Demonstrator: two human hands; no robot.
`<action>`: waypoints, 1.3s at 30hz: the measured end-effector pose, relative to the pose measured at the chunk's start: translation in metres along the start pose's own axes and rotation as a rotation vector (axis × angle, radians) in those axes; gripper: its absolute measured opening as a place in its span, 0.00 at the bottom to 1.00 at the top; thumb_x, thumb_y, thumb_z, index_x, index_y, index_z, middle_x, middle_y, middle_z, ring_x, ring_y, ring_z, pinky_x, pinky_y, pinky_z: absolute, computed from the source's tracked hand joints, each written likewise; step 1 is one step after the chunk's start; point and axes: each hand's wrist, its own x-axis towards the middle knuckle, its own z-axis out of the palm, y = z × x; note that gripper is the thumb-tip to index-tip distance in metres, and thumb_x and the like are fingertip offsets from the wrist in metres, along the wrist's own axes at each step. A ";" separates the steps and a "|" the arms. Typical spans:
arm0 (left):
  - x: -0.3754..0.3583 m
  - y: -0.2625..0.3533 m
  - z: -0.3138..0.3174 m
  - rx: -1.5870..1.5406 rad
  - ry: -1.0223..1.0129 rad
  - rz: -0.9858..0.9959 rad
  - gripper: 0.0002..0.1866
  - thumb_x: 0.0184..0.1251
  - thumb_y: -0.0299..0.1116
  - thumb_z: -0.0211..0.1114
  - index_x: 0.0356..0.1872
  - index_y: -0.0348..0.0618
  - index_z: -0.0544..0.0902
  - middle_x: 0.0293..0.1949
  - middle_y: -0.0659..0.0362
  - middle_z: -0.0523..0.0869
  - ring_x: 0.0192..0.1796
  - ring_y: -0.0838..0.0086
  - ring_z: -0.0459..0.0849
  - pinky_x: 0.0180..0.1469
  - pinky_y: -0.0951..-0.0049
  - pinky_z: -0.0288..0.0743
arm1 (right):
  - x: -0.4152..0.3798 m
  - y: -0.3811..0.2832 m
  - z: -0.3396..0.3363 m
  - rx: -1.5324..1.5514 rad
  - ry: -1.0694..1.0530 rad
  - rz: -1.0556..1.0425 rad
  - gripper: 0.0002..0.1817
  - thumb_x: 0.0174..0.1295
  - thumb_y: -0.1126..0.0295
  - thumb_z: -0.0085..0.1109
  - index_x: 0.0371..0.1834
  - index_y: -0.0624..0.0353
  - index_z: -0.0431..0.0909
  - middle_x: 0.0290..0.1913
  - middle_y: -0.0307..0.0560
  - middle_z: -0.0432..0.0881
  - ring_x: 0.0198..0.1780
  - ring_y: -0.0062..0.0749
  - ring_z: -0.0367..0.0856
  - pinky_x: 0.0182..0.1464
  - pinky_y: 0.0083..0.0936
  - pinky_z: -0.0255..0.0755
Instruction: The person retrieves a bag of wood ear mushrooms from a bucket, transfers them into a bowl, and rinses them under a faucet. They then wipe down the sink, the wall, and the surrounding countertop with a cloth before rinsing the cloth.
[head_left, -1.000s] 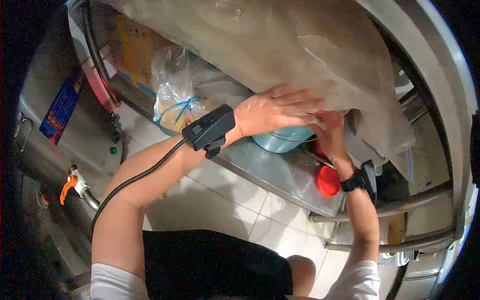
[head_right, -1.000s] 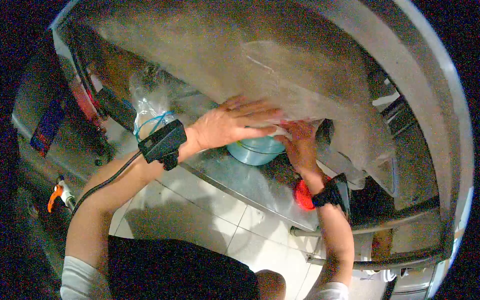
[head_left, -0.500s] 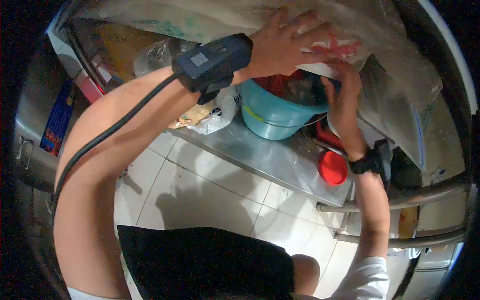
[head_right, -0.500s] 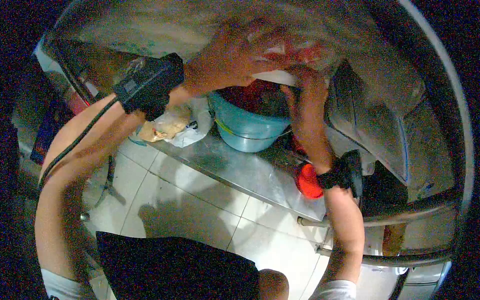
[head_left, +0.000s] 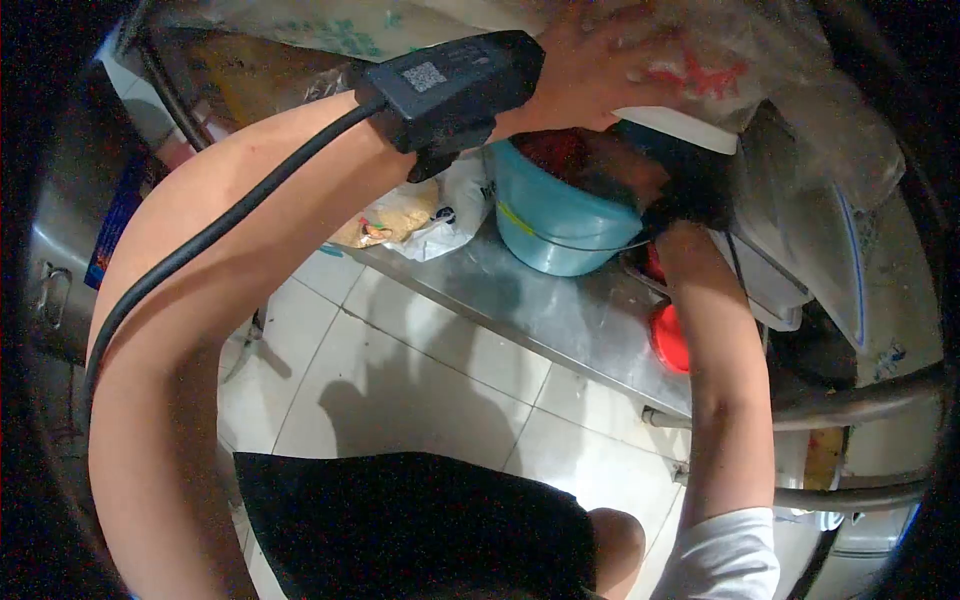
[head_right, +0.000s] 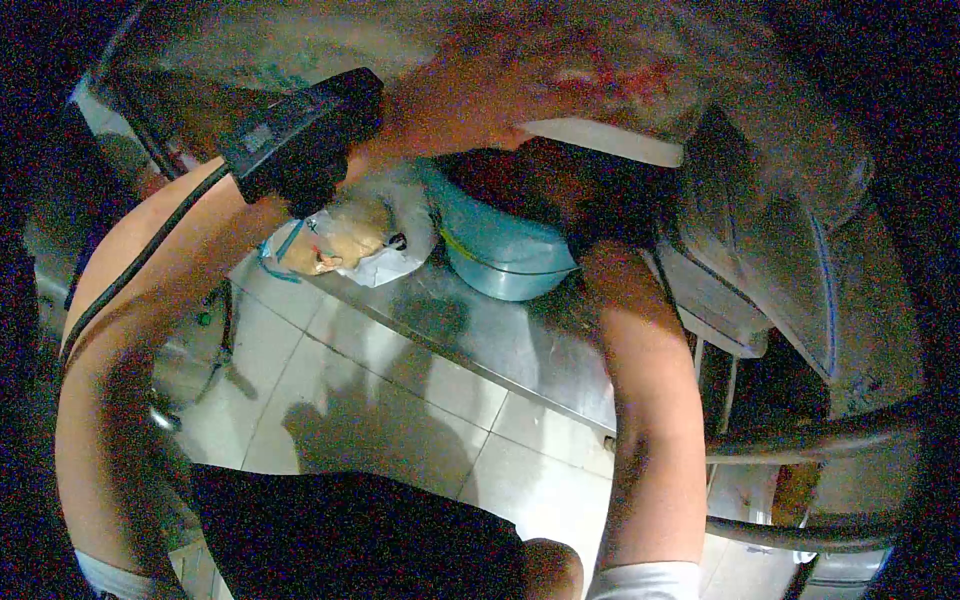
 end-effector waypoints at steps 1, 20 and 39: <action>-0.001 -0.002 -0.011 -0.082 -0.151 0.018 0.41 0.44 0.47 0.65 0.65 0.59 0.59 0.64 0.53 0.59 0.63 0.52 0.60 0.55 0.46 0.62 | 0.001 0.006 -0.002 -0.071 -0.007 0.020 0.23 0.48 0.69 0.57 0.51 0.58 0.71 0.53 0.58 0.73 0.52 0.51 0.72 0.52 0.40 0.66; -0.004 0.004 -0.017 -0.191 -0.213 0.011 0.34 0.52 0.46 0.59 0.63 0.57 0.62 0.61 0.50 0.62 0.60 0.50 0.62 0.53 0.42 0.60 | -0.030 0.047 -0.029 -0.359 -0.020 0.229 0.21 0.50 0.68 0.55 0.49 0.59 0.72 0.51 0.58 0.74 0.53 0.49 0.72 0.53 0.38 0.66; -0.007 -0.003 -0.006 -0.157 -0.149 0.041 0.49 0.37 0.53 0.69 0.66 0.57 0.57 0.62 0.49 0.60 0.59 0.50 0.63 0.45 0.49 0.68 | 0.011 0.017 -0.004 -0.224 -0.159 -0.088 0.19 0.51 0.66 0.53 0.47 0.59 0.74 0.49 0.58 0.75 0.51 0.49 0.73 0.53 0.38 0.66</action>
